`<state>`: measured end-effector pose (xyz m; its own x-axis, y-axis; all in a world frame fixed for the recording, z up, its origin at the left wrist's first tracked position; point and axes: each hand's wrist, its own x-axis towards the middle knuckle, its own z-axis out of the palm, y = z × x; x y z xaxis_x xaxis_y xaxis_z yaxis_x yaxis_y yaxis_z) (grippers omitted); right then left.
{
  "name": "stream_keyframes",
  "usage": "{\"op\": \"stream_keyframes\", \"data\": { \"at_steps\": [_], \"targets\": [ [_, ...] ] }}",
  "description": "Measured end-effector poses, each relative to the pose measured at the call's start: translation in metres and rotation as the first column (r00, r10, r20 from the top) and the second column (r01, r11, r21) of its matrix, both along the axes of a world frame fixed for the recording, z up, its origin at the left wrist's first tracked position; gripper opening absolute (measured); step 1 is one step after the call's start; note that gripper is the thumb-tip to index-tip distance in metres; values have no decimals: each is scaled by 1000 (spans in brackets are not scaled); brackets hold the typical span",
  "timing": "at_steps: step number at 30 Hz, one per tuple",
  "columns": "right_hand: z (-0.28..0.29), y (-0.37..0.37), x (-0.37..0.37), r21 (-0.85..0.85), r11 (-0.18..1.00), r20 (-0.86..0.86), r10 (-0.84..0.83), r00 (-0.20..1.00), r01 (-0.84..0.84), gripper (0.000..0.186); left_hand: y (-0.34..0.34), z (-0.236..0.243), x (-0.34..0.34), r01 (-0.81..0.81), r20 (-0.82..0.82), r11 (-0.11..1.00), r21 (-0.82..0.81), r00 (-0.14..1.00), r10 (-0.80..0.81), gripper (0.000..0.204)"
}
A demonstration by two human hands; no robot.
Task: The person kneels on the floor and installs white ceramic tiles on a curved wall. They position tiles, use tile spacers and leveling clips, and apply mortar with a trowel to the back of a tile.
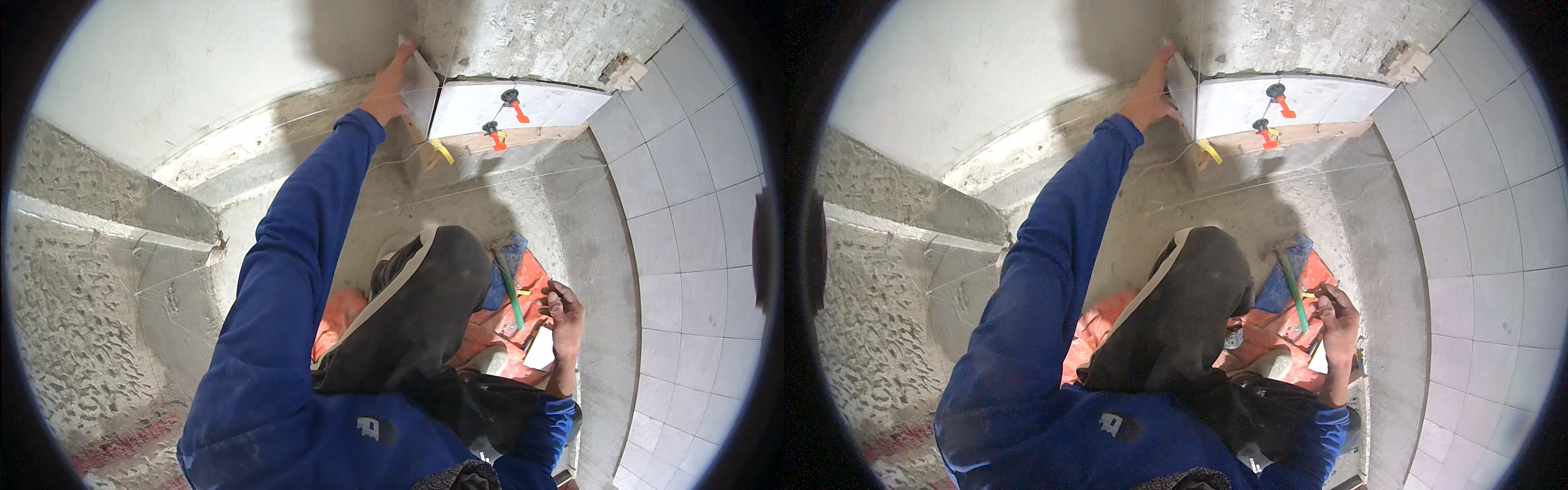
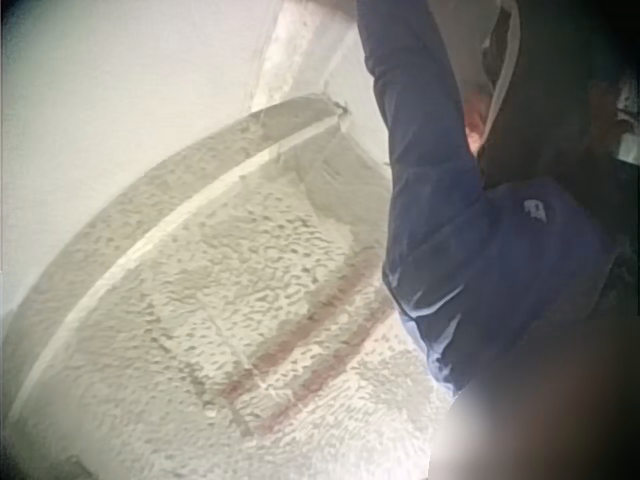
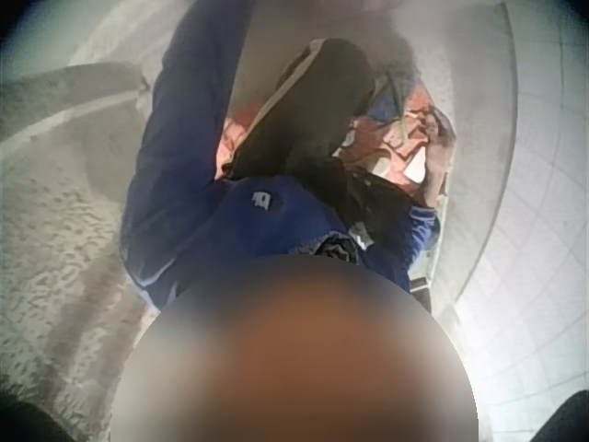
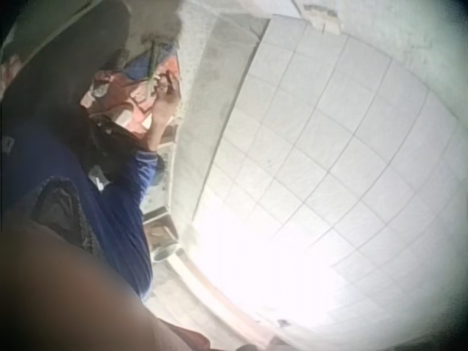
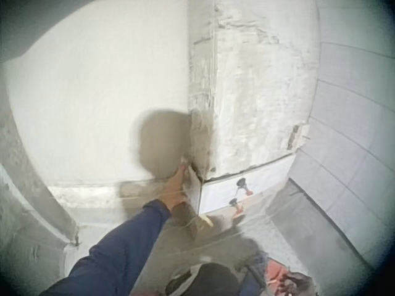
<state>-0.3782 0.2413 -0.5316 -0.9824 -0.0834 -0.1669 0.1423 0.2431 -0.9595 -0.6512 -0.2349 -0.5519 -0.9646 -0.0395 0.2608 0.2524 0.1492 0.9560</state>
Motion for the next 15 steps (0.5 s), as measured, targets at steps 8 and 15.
{"op": "stream_keyframes", "data": {
  "at_steps": [8,15],
  "targets": [
    [-1,-4,0,73,997,40,-34,999,31,41,-2,-4,-1,-17,16,991,130,1000,16,77],
    [-4,-4,-2,70,997,51,-41,998,37,40,-7,-5,-20,-82,259,990,116,965,50,125]
  ]
}}
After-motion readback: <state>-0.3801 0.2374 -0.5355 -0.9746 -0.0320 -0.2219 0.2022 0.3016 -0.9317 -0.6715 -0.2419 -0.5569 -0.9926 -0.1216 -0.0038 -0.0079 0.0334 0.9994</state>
